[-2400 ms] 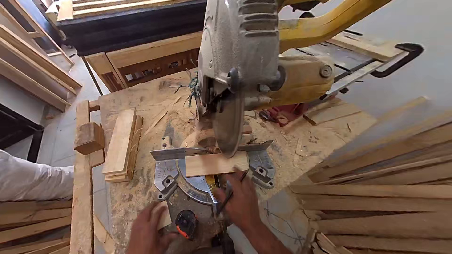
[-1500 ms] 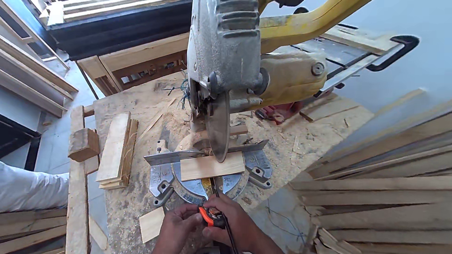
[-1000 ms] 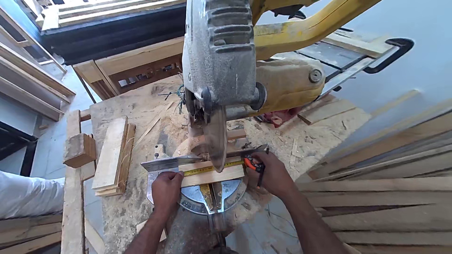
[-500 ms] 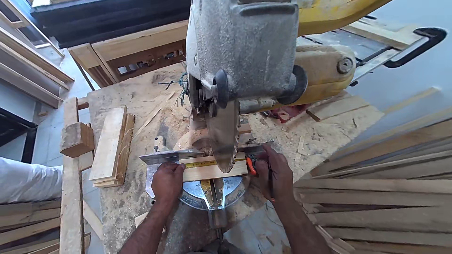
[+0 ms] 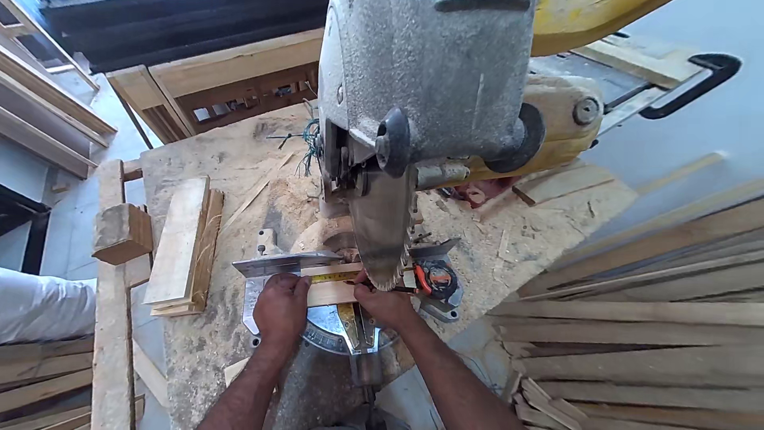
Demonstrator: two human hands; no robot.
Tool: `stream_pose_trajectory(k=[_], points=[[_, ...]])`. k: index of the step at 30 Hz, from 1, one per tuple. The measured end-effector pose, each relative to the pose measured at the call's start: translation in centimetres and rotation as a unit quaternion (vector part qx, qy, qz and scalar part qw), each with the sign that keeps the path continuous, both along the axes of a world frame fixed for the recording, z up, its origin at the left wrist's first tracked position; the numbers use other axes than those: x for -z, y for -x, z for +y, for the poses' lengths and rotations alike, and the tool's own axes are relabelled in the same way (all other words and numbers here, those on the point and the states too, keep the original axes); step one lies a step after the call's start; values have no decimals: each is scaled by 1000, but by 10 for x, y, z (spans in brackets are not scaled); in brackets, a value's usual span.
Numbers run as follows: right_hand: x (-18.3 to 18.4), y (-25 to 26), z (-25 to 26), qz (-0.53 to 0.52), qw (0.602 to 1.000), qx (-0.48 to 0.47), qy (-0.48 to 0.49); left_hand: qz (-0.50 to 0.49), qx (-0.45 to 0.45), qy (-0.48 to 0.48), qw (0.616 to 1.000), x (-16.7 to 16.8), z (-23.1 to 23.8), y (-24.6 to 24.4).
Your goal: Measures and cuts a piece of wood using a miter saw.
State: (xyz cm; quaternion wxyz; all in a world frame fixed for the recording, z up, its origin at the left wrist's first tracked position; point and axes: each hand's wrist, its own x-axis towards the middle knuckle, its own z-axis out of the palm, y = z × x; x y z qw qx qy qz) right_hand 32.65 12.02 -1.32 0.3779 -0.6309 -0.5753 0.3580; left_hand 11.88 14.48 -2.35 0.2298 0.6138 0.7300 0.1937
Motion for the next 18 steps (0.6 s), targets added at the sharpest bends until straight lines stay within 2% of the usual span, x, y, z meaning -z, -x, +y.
stream_pose_trajectory(k=[8,18], points=[[10,1,1,7,999,-3,-43,3,-4,-8,1000,2,0,1],[12,1,1,30,998,-10,-53,3,13,-23,1000,4,-1,3]])
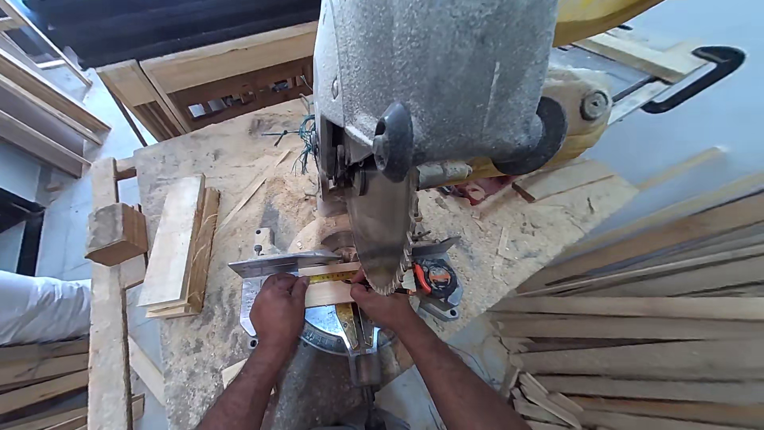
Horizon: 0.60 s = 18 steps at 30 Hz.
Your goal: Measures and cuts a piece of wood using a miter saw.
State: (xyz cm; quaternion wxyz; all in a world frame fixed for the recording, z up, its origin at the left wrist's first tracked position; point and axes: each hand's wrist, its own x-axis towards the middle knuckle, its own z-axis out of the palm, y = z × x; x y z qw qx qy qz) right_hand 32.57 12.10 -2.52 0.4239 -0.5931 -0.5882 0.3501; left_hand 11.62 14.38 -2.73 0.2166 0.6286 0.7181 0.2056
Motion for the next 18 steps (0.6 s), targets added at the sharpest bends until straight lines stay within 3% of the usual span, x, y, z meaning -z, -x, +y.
stream_pose_trajectory(k=[18], points=[[2,1,0,-12,1000,7,-17,3,-6,-3,1000,1,-1,-2]])
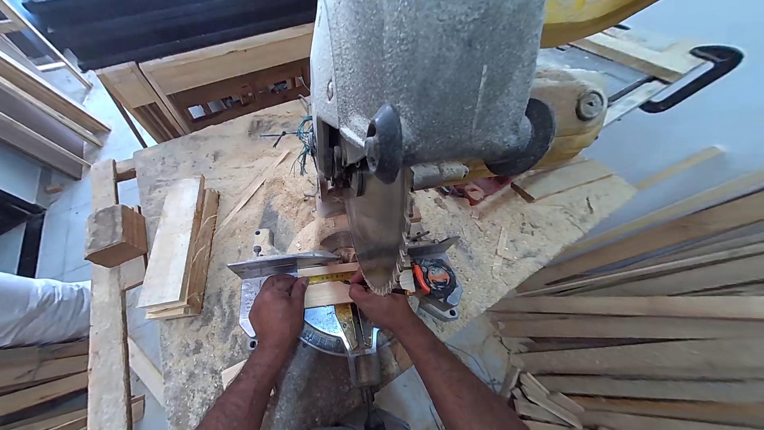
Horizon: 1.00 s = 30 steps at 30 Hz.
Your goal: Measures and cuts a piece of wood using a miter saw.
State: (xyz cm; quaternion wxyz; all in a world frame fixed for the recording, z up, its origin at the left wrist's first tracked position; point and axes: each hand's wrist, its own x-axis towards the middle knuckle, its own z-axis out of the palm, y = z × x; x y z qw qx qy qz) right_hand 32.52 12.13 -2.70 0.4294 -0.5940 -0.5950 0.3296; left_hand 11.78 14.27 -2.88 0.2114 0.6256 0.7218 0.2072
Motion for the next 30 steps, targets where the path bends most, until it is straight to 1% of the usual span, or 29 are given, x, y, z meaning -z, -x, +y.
stream_pose_trajectory(k=[16,19,23,25,27,28,29,30], points=[[-4,1,0,-8,999,4,31,1,1,0,1000,1,1,1],[-3,1,1,-9,1000,3,24,4,3,4,1000,0,2,1],[-12,-3,2,7,998,0,68,2,2,4,1000,-1,1,0],[-23,-9,-5,33,998,24,40,3,2,2,1000,-3,2,0],[-23,-23,-16,5,996,60,-69,8,6,7,1000,-5,3,0],[-20,-37,-20,-42,988,79,-130,8,6,13,1000,-6,3,0],[-17,-53,-24,-113,975,97,-163,8,5,17,1000,-8,3,0],[-16,-70,-29,-183,965,110,-152,8,5,22,1000,-10,4,-1]])
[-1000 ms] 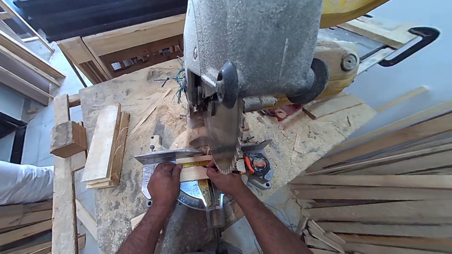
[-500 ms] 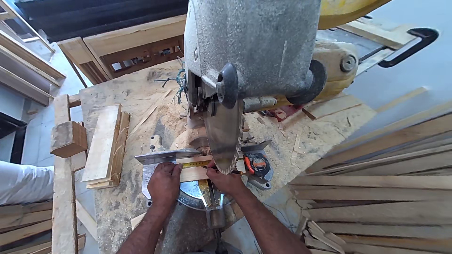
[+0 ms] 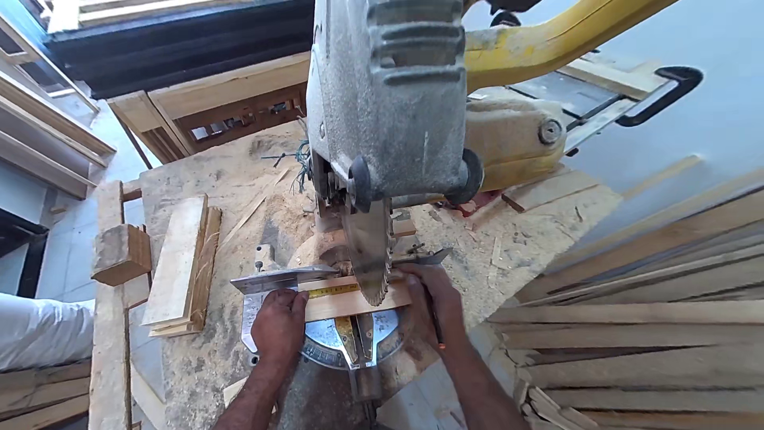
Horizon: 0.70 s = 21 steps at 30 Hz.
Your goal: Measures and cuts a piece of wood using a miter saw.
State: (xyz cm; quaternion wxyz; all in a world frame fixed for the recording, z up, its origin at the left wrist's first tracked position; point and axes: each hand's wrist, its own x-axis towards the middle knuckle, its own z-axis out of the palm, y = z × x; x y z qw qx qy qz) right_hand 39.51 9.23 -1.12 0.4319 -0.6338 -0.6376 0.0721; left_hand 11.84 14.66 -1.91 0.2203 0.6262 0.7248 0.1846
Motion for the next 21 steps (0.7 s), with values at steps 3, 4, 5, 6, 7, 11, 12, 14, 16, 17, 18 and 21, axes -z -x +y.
stream_pose_trajectory(k=[3,4,5,6,7,11,12,14,16,17,18,21], points=[[2,-40,-8,-122,968,31,215,2,1,23,1000,-7,1,-1],[5,-47,-6,-127,955,22,266,3,3,30,1000,-9,2,-2],[7,-52,-3,-114,951,13,289,2,4,39,999,-11,2,-2],[8,-56,0,-95,951,4,295,-1,3,49,999,-12,3,-2],[6,-58,2,-82,951,-5,297,-7,2,54,999,-13,3,-1],[-23,-47,-14,-112,964,-6,242,-69,12,-19,997,-18,-4,9],[-34,-37,-24,-122,970,-3,211,-88,20,-52,995,-25,-11,13],[-61,-4,-49,-114,978,-27,173,-139,68,-131,979,-39,-32,22],[-82,41,-70,-86,970,-99,205,-217,183,-186,941,-49,-51,34],[-81,64,-78,-67,963,-144,216,-250,247,-193,916,-50,-55,40],[-71,87,-85,-50,958,-188,212,-259,289,-188,902,-50,-55,45],[-32,146,-90,-49,914,-311,256,-152,286,-110,940,-37,-32,53]])
